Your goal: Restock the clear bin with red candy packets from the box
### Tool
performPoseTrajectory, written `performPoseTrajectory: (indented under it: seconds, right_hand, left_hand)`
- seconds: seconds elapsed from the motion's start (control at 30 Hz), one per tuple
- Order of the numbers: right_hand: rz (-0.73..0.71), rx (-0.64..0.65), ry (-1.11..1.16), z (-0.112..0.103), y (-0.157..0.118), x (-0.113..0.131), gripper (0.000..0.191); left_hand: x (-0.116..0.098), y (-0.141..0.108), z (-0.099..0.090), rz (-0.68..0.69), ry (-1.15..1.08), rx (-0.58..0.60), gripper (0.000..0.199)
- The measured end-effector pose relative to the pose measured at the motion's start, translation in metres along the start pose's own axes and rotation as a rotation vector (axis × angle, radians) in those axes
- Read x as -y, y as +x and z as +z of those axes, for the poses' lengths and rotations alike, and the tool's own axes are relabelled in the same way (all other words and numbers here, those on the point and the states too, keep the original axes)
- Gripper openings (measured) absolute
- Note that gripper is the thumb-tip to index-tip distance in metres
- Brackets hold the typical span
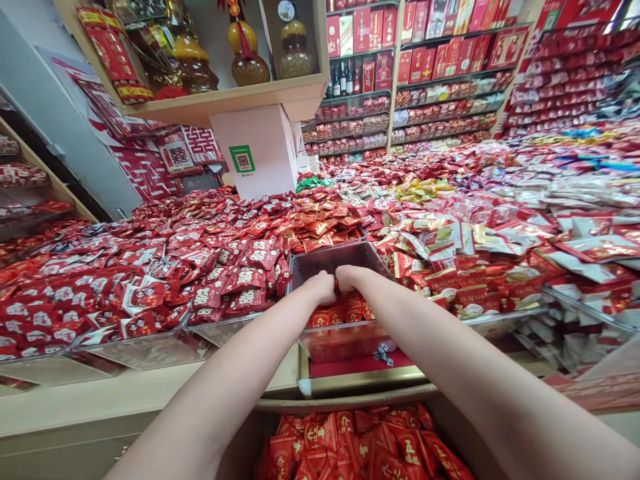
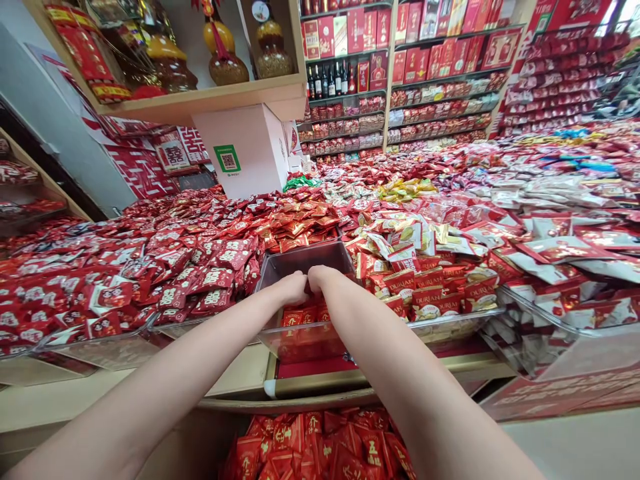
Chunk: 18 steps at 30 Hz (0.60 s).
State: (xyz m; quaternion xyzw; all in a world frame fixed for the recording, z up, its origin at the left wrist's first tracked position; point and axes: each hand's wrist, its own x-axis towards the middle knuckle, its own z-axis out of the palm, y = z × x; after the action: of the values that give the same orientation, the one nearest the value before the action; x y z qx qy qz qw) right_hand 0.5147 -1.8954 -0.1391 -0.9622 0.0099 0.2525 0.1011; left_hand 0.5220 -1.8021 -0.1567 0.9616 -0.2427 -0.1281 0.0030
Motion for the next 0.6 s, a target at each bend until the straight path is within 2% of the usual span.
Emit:
performPoseTrajectory:
  seconds: [0.23,0.6]
  right_hand:
    - [-0.033,-0.058,-0.061,-0.0026,0.0021,0.0006,0.022]
    - [-0.01,-0.139,-0.088,-0.0045,0.003,0.0016,0.031]
  left_hand:
    - [0.0009,0.0003,-0.002,0.01,0.004,0.01,0.028]
    - [-0.0007,-0.0003,-0.0032,0.073,-0.009,0.0,0.026]
